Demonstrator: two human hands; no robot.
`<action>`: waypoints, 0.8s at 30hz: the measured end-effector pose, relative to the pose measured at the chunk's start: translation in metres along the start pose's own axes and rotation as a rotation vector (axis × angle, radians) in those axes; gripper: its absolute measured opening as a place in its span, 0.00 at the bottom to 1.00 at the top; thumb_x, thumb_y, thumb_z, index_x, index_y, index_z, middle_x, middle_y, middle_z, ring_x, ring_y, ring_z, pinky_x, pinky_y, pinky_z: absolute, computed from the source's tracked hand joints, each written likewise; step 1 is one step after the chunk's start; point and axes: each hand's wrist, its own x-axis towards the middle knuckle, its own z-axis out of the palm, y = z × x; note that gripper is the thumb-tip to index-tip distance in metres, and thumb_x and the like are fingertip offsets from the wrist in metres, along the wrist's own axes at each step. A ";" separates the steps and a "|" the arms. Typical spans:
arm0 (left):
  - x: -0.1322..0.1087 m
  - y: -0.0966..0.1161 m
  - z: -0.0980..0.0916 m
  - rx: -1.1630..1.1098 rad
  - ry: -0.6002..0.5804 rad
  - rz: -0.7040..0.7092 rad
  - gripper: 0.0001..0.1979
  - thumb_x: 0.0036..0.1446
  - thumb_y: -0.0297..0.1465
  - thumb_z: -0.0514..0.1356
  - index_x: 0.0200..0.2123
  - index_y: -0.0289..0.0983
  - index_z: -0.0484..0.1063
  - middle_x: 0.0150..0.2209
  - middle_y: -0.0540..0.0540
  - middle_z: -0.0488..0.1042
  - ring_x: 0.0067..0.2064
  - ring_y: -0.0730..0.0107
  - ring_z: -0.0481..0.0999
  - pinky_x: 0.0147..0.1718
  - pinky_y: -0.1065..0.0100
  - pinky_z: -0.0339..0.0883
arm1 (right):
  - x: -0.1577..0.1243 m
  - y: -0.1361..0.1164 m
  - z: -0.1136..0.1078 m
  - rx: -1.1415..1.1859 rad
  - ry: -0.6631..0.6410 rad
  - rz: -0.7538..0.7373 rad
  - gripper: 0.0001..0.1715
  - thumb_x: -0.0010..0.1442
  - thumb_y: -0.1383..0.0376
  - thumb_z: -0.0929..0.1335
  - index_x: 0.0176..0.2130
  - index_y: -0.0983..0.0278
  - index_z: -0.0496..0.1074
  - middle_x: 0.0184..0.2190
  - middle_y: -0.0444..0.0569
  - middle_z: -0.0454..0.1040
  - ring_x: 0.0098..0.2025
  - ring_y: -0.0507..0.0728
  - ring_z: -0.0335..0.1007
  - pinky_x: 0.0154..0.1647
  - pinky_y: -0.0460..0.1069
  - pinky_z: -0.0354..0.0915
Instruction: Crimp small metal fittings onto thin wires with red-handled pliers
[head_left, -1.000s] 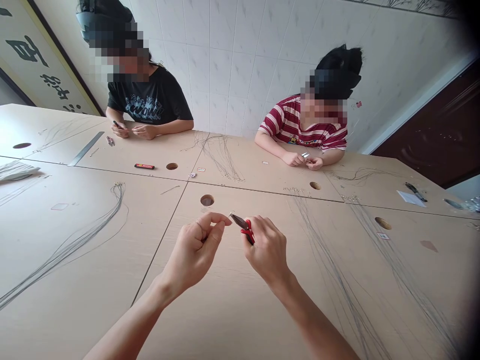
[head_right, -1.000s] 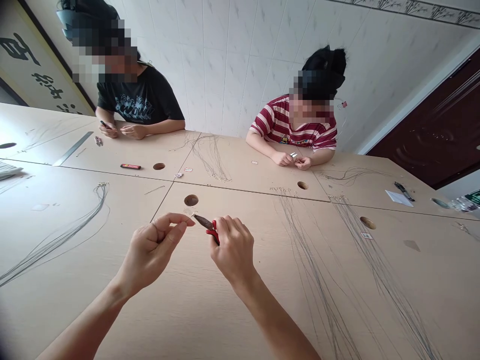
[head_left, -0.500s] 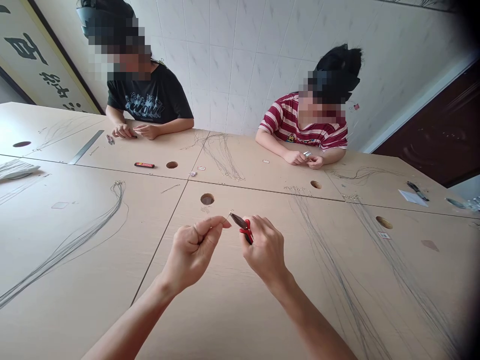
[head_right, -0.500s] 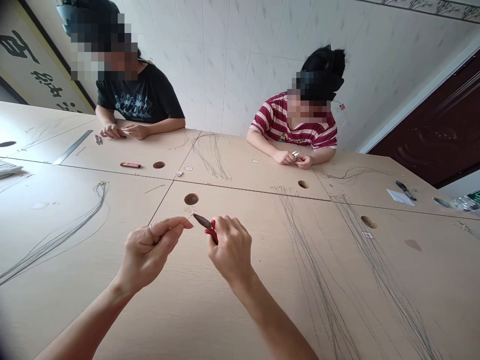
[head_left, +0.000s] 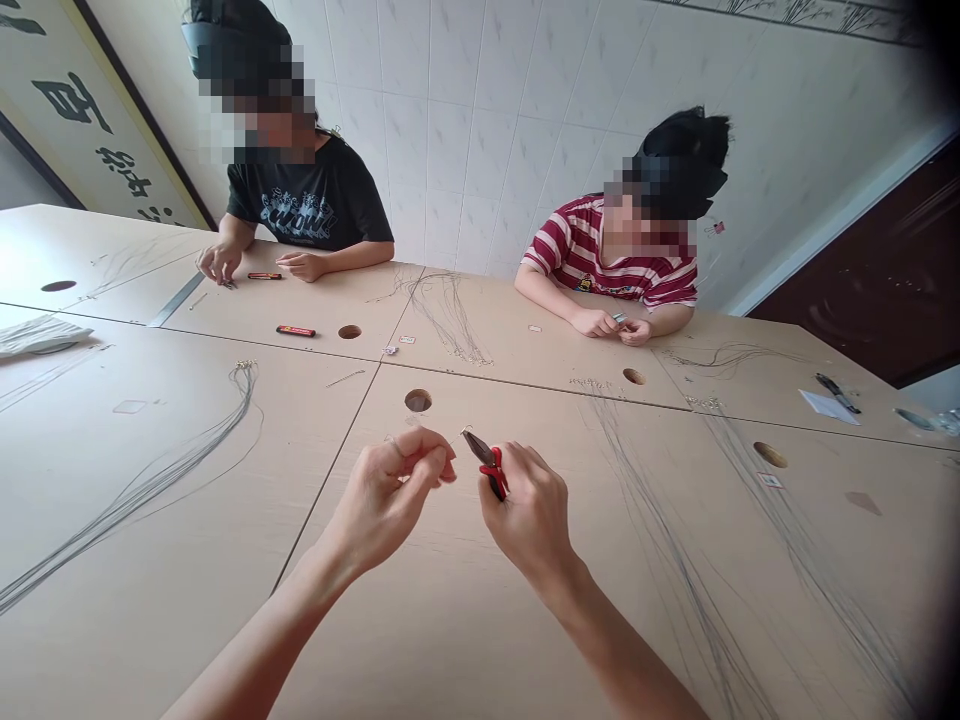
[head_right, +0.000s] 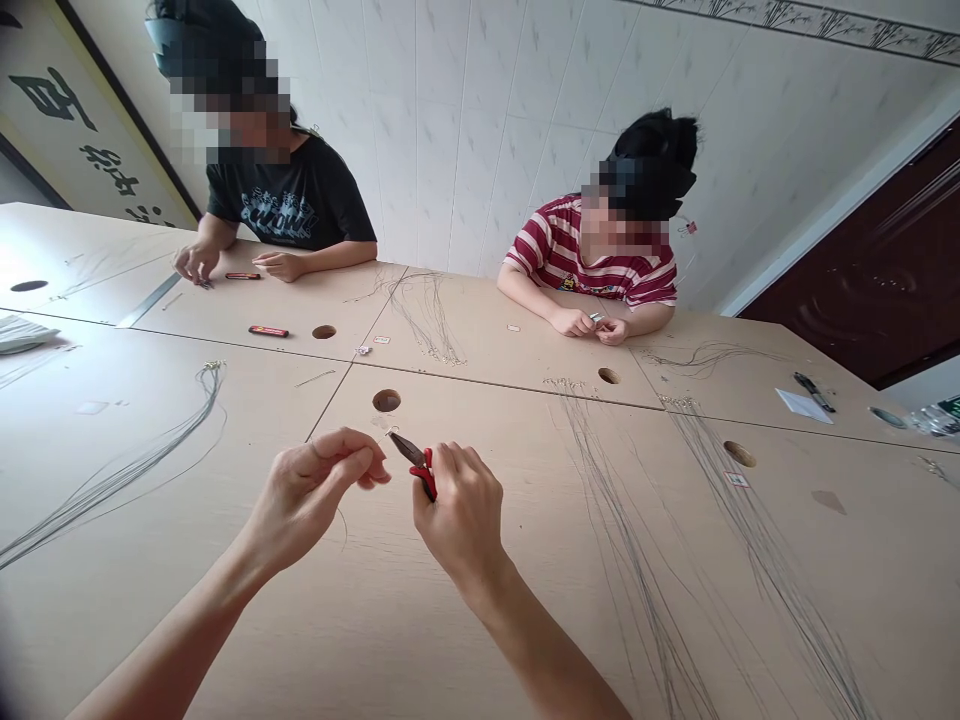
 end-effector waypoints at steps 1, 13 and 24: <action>0.000 0.000 0.000 0.007 -0.030 -0.023 0.11 0.62 0.33 0.53 0.29 0.38 0.71 0.28 0.50 0.73 0.29 0.73 0.71 0.28 0.73 0.64 | 0.000 0.000 0.000 0.000 0.003 0.002 0.13 0.56 0.74 0.61 0.25 0.60 0.53 0.18 0.40 0.61 0.21 0.51 0.55 0.22 0.44 0.51; 0.004 -0.005 -0.004 -0.034 -0.276 -0.175 0.26 0.63 0.45 0.54 0.18 0.37 0.55 0.17 0.56 0.53 0.20 0.78 0.50 0.19 0.71 0.46 | 0.005 0.006 -0.006 0.003 0.042 0.012 0.12 0.57 0.74 0.61 0.26 0.60 0.56 0.19 0.40 0.62 0.22 0.51 0.57 0.23 0.45 0.54; 0.027 0.024 0.011 -1.219 0.190 -0.197 0.18 0.67 0.31 0.52 0.25 0.36 0.72 0.40 0.46 0.78 0.46 0.70 0.78 0.53 0.65 0.71 | -0.002 -0.003 0.000 0.069 -0.005 0.083 0.11 0.54 0.74 0.61 0.26 0.60 0.56 0.19 0.41 0.62 0.21 0.51 0.57 0.22 0.45 0.54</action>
